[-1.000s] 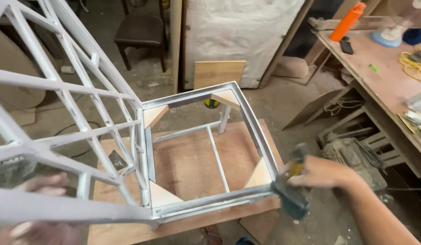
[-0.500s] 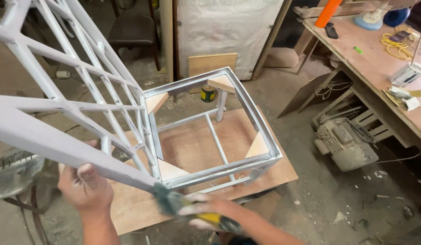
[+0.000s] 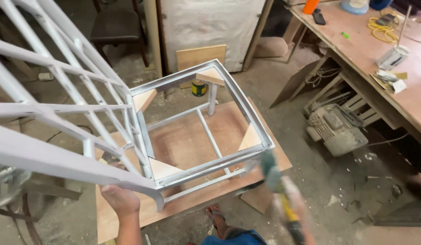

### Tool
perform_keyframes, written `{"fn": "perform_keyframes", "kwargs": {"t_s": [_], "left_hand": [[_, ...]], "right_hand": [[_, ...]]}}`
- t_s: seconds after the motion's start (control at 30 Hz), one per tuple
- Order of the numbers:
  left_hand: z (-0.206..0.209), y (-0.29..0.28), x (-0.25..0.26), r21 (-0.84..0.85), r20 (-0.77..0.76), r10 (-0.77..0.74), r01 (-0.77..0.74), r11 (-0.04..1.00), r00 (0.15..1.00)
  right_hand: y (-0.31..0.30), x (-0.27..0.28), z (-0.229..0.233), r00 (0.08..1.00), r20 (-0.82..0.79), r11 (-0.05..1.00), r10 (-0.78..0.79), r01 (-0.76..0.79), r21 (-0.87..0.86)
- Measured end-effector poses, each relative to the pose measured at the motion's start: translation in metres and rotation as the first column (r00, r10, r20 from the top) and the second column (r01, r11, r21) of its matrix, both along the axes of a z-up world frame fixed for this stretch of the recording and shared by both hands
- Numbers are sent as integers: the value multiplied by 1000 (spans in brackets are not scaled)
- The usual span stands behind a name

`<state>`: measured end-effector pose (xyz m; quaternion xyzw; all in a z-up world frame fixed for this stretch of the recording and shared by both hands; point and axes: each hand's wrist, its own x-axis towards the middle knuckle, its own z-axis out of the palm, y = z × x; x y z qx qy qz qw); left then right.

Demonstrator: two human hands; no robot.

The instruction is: Sanding the frame of a wooden chair using a sanding block and sandpaper

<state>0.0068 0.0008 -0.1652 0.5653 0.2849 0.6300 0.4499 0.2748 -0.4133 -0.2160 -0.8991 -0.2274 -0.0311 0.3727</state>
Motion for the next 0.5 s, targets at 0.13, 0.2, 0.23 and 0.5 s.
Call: {"fn": "perform_keyframes", "kwargs": {"t_s": [0.13,0.2,0.23,0.5], "left_hand": [[-26,7,-4,-55,-6,-63,62,997,998],[-48,14,-15,13,-103,33,-32,999,994],[-58,21,-19,90,-187,141,-125,988,972],[11,-22,-22,104,-276,158,-134,985,948]], "right_hand": [[31,-1,-59,943,-29,943,331,-330,44],[21,-13,-43,950,-170,959,261,-275,-69],[19,-17,-35,939,-296,954,176,-237,-186],[39,-12,-10,747,-649,974,148,3,225]]}}
